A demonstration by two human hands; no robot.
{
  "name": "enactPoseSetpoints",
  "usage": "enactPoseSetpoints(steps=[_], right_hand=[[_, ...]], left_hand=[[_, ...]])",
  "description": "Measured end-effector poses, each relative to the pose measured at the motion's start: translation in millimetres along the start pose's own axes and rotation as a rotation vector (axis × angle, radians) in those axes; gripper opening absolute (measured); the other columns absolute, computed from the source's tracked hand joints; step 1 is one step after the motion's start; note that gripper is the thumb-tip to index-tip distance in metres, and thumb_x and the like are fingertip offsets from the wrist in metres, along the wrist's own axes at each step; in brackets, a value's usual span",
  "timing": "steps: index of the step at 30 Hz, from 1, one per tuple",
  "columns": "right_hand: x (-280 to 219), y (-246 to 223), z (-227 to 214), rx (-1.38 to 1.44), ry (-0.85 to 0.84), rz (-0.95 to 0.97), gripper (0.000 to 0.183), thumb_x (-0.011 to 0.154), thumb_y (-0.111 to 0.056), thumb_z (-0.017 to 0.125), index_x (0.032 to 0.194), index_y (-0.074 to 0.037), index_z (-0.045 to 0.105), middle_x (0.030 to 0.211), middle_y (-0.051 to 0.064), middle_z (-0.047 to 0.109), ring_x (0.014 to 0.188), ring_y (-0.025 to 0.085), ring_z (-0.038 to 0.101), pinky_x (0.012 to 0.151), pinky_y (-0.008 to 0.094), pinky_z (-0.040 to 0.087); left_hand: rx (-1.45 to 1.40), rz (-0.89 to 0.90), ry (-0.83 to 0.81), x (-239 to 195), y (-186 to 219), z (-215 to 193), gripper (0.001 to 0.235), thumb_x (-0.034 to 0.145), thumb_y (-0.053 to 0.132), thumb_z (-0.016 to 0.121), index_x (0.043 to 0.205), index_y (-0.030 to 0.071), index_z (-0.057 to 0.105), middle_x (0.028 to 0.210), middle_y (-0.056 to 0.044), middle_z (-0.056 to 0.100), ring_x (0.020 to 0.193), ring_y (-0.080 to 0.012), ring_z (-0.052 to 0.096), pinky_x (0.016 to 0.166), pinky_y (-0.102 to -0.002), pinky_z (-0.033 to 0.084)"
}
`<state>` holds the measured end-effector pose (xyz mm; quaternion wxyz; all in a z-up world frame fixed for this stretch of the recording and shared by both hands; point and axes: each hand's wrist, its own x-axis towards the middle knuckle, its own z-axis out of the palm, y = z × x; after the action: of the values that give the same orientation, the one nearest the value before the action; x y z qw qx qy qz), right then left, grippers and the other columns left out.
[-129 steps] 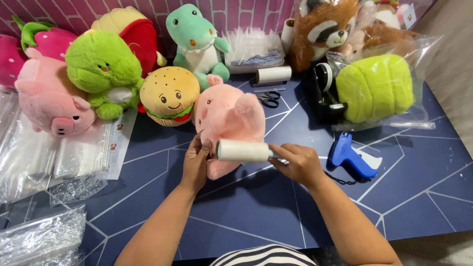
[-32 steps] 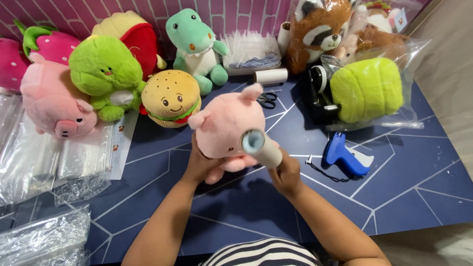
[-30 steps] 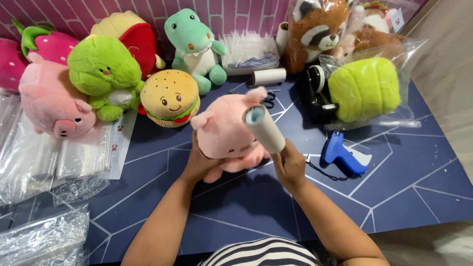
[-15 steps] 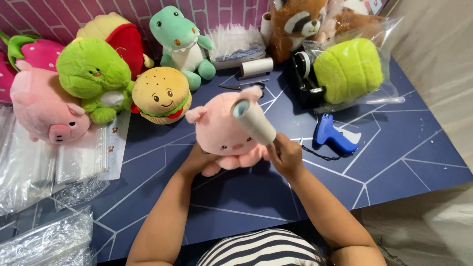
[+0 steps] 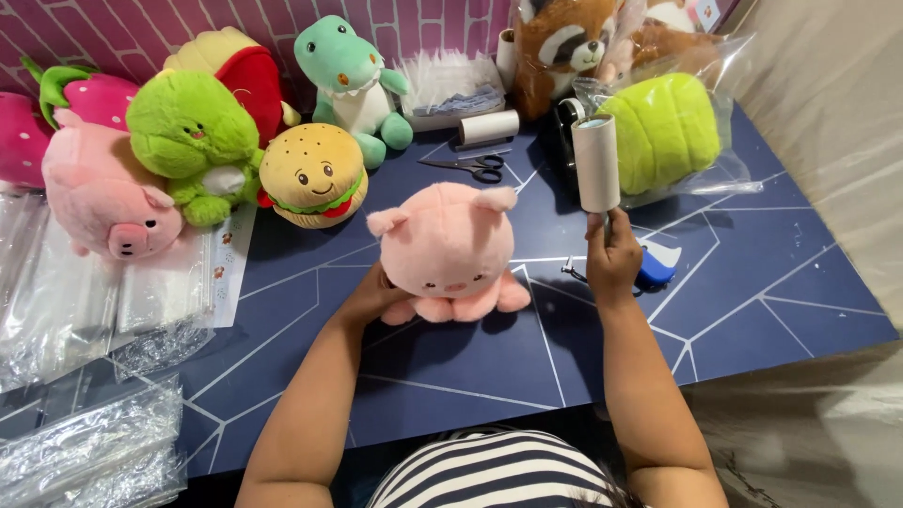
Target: Cleaning a plush toy with a lint roller and placing it into a plastic bag for packaging.
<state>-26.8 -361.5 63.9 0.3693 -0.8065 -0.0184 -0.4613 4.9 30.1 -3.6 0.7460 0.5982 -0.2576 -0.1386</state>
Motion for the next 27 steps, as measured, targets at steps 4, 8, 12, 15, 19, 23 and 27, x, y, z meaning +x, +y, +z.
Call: enactPoseSetpoints(steps=[4,8,12,15,19,23,27], right_hand=[[-3.5,16.1,-30.3,-0.079,-0.011,-0.064,0.027,0.112,-0.028,0.061,0.121,-0.005,0.068,0.075,0.014,0.070,0.069,0.037,0.067,0.066,0.046,0.054],[-3.5,49.1,-65.1,-0.288,0.036,-0.192,0.034,0.114,-0.031,0.061,0.126,-0.001,0.071,0.090,0.021,0.073,0.076,0.043,0.069,0.069,0.048,0.055],[-8.8,96.4,-99.7,-0.411,0.160,-0.239,0.033,0.117,-0.029,0.066,0.123,0.003,0.074,0.087,0.020,0.071,0.074,0.044,0.069,0.069,0.047,0.056],[-19.6,146.0,-106.6,-0.360,0.272,-0.104,0.030,0.117,-0.037,0.070,0.118,-0.007,0.075,0.074,0.005,0.068,0.067,0.034,0.069,0.066,0.041,0.056],[-13.5,136.1,-99.5,-0.190,0.346,0.068,0.038,0.120,-0.039,0.061,0.089,-0.017,0.065,0.058,-0.006,0.060,0.049,0.020,0.058,0.055,0.032,0.050],[-11.1,139.2,-92.7,-0.240,0.276,0.001,0.036,0.120,-0.039,0.061,0.097,-0.012,0.066,0.064,0.003,0.065,0.055,0.028,0.063,0.059,0.039,0.051],[-9.6,130.4,-87.5,-0.243,0.250,-0.027,0.029,0.116,-0.033,0.062,0.114,-0.005,0.071,0.068,0.008,0.067,0.064,0.034,0.068,0.066,0.044,0.055]], left_hand=[[0.010,0.013,0.004,0.3,-20.6,-12.8,0.098,0.082,0.021,0.088,0.159,0.002,0.031,0.149,-0.032,0.046,0.132,-0.0516,0.047,0.102,-0.068,0.045],[0.000,0.020,-0.015,1.8,-3.8,-4.5,0.097,0.079,0.020,0.090,0.158,0.007,0.037,0.150,-0.026,0.050,0.132,-0.0440,0.048,0.103,-0.063,0.046],[0.078,0.020,-0.073,6.1,-28.3,-17.0,0.096,0.075,0.019,0.093,0.155,0.005,0.041,0.151,-0.027,0.049,0.135,-0.0460,0.044,0.104,-0.066,0.044],[0.128,-0.025,-0.069,5.5,-19.2,-12.0,0.097,0.075,0.026,0.092,0.156,0.004,0.041,0.151,-0.028,0.049,0.135,-0.0483,0.045,0.105,-0.067,0.044],[0.202,-0.105,-0.063,-4.5,-3.4,1.3,0.100,0.076,0.037,0.090,0.156,0.003,0.041,0.151,-0.031,0.048,0.134,-0.0517,0.047,0.106,-0.068,0.043],[0.213,-0.109,-0.026,-5.3,14.1,13.0,0.097,0.083,0.037,0.086,0.159,0.003,0.034,0.153,-0.027,0.046,0.134,-0.0482,0.048,0.109,-0.067,0.041],[0.217,-0.062,0.014,-5.7,24.0,28.3,0.101,0.083,0.040,0.084,0.159,0.001,0.029,0.156,-0.027,0.040,0.135,-0.0519,0.046,0.108,-0.069,0.039]])
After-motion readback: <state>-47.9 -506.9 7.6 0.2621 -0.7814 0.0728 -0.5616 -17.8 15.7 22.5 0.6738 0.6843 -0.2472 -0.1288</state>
